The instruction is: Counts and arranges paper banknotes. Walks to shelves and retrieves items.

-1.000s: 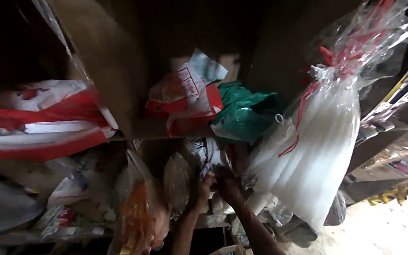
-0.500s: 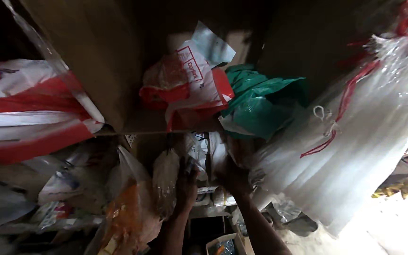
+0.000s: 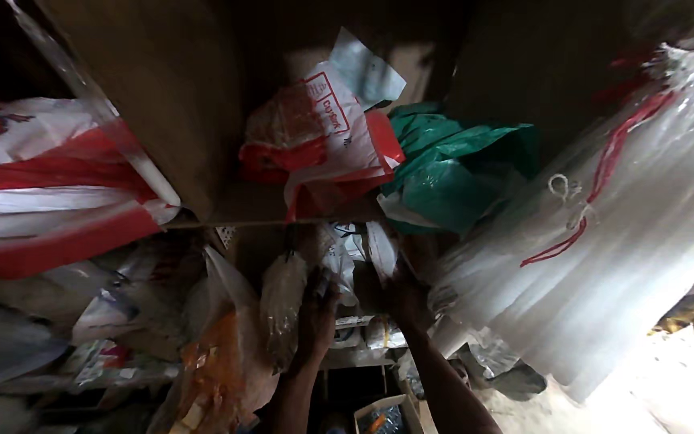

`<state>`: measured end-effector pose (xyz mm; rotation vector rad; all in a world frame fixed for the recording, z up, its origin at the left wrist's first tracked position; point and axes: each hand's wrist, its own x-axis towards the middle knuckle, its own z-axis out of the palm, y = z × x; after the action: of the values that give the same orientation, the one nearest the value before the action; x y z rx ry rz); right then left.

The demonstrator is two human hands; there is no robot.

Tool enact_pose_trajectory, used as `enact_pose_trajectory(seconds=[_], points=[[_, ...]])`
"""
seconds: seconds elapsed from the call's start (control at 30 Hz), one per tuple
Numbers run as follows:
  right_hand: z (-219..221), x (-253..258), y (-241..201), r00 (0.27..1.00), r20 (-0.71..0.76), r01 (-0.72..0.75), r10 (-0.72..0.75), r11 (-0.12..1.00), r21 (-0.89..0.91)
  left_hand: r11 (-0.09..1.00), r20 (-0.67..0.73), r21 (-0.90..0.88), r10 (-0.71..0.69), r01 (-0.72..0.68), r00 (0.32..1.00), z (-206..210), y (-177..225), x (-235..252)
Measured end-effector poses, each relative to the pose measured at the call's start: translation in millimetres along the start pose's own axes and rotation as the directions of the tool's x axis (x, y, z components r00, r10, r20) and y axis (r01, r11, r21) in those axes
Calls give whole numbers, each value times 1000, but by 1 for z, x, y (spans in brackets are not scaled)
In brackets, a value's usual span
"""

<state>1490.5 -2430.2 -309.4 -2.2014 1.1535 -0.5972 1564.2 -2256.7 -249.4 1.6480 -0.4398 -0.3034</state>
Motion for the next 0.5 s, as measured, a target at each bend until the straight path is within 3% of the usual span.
enact_pose_trajectory(seconds=[0.17, 0.27, 0.4, 0.43, 0.5], points=[[-2, -10, -1, 996, -45, 74, -71, 995, 62, 999, 10, -5, 34, -34, 999, 1, -5, 2], [9, -9, 3, 974, 116, 204, -192, 974, -96, 996, 18, 2, 89, -89, 996, 3, -9, 3], [-1, -16, -6, 895, 210, 406, -394, 914, -16, 996, 15, 26, 82, -83, 996, 3, -7, 1], [-9, -23, -12, 896, 172, 418, -409, 909, -13, 997, 19, 37, 65, -66, 998, 3, -5, 2], [-17, -31, -21, 865, -81, 494, -496, 869, -36, 998, 31, 48, 42, -43, 999, 1, -2, 3]])
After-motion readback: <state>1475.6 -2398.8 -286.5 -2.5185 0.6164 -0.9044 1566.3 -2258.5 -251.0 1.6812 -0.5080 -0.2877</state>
